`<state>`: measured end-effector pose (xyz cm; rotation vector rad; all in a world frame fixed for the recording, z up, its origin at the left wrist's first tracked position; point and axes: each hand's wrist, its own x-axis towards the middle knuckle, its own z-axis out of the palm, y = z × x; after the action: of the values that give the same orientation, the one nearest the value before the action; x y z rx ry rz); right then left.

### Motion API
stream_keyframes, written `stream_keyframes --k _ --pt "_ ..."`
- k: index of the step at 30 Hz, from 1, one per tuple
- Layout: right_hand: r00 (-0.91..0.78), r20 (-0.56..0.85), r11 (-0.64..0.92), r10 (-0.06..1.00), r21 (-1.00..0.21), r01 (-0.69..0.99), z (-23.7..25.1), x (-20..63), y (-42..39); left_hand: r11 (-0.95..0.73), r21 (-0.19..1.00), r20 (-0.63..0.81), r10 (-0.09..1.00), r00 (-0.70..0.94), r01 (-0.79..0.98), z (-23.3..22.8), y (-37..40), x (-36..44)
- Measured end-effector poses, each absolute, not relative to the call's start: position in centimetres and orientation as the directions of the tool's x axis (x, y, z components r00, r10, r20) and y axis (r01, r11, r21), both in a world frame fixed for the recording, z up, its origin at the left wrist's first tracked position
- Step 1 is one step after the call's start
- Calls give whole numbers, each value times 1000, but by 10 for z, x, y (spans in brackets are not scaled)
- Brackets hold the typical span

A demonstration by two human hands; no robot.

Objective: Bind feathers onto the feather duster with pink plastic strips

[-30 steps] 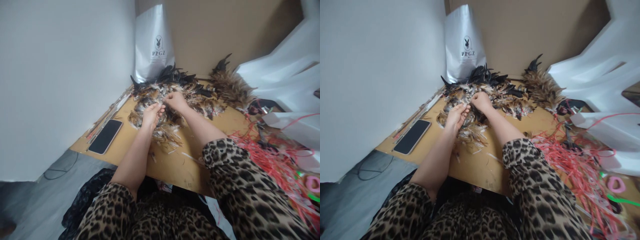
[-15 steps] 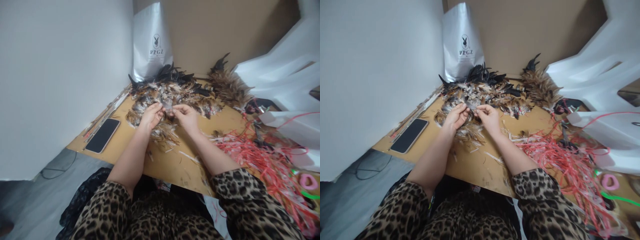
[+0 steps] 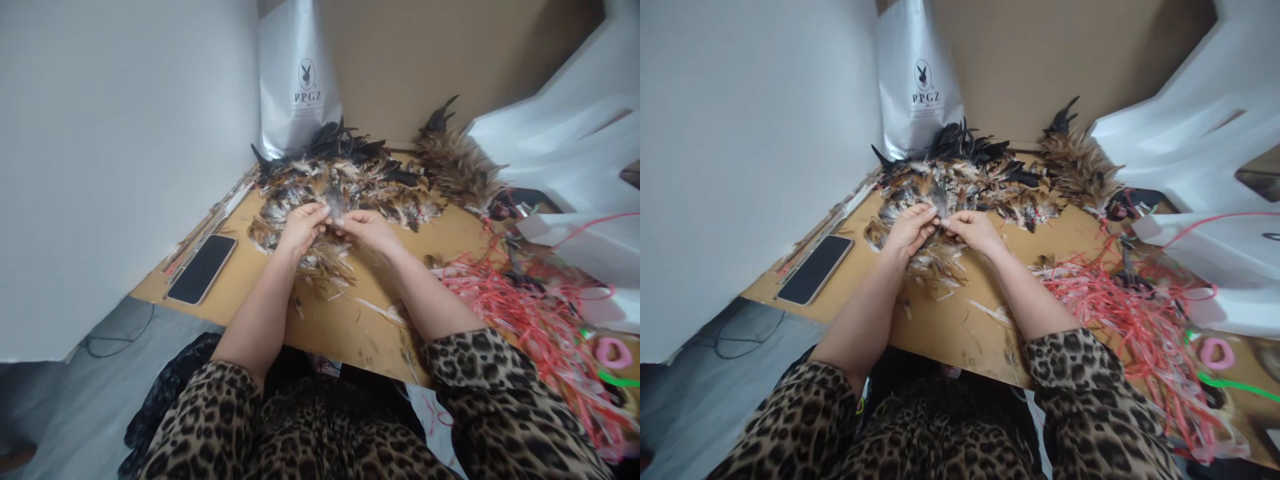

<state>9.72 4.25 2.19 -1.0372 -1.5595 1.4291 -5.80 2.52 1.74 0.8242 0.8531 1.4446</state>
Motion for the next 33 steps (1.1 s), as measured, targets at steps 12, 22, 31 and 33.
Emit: stream_keyframes --k 12,22,31,33 --pt "-113 122 118 986 -992 -45 13 89 42 111 853 -91 994 63 -510 7 28 -48" --pt "-151 -27 -59 988 -975 -214 6 87 46 126 853 -118 992 48 -506 6 27 -45" --pt "-178 -7 -45 984 -977 -210 12 94 51 109 886 -97 994 52 -450 8 26 -45" --pt "-175 15 -17 984 -983 -181 15 97 51 73 898 -82 997 -3 -433 10 27 -47"
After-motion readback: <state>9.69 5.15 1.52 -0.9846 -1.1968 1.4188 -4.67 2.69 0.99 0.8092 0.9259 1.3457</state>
